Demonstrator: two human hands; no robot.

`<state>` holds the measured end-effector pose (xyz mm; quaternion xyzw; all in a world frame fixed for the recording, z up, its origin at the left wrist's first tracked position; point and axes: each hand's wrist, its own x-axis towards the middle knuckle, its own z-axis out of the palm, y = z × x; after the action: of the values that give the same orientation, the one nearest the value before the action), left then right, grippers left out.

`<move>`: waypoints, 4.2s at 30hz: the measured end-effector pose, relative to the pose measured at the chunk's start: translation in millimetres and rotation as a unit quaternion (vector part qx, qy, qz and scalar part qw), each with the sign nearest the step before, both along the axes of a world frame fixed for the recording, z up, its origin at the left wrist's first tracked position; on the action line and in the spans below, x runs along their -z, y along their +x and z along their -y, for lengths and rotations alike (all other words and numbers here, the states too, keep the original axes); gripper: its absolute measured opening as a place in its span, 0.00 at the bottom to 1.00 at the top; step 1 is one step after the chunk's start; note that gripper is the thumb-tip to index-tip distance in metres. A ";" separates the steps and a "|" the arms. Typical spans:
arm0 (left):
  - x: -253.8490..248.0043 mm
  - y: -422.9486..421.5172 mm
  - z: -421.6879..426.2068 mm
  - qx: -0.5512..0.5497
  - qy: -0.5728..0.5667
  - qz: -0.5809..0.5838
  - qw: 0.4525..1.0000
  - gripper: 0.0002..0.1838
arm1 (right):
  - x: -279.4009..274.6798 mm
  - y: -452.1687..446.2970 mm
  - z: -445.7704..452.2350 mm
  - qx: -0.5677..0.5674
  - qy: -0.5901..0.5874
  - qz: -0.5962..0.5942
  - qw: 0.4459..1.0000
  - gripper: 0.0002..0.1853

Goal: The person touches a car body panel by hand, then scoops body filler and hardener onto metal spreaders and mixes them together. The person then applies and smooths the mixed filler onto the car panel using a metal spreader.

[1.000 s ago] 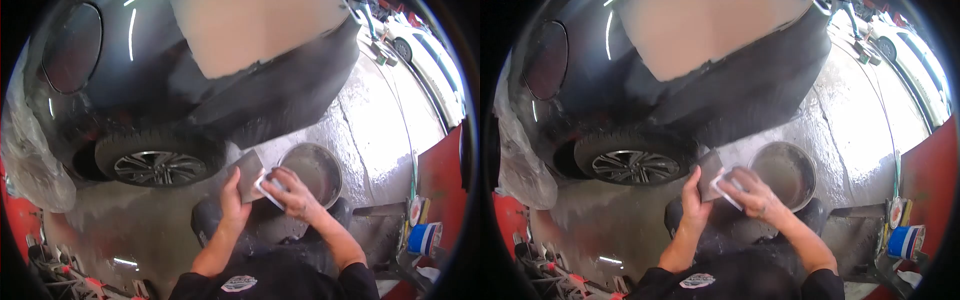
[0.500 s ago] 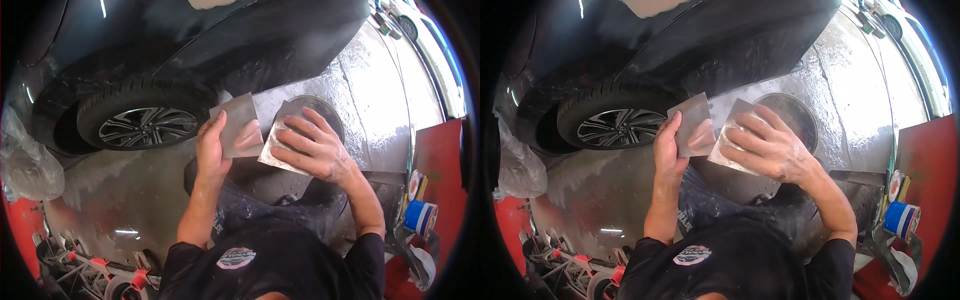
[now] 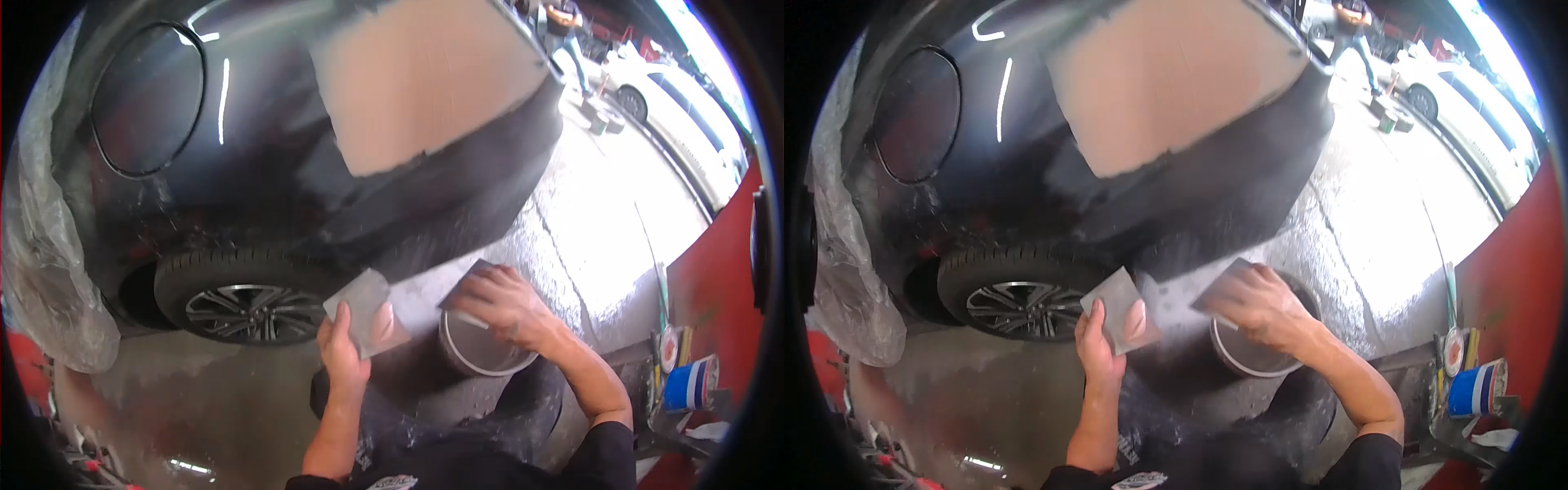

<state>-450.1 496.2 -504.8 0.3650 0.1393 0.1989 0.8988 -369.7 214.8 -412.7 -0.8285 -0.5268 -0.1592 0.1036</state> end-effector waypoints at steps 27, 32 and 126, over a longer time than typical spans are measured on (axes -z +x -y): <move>135.3 -17.3 32.7 0.168 -0.056 -0.179 0.968 0.16 | -212.5 132.5 -90.1 0.104 0.183 0.405 0.890 0.22; 137.3 -13.9 26.5 0.180 -0.068 -0.170 0.966 0.15 | -177.4 108.1 -80.8 0.113 0.181 0.376 0.902 0.22; 136.1 -30.3 48.8 0.198 -0.041 -0.225 0.953 0.18 | -223.0 141.3 -101.1 0.087 0.229 0.430 0.869 0.23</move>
<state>-480.4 447.4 -640.9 0.3837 0.2712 -0.0765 0.8794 -228.4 316.0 -189.8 -0.6734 -0.3936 -0.6246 0.0397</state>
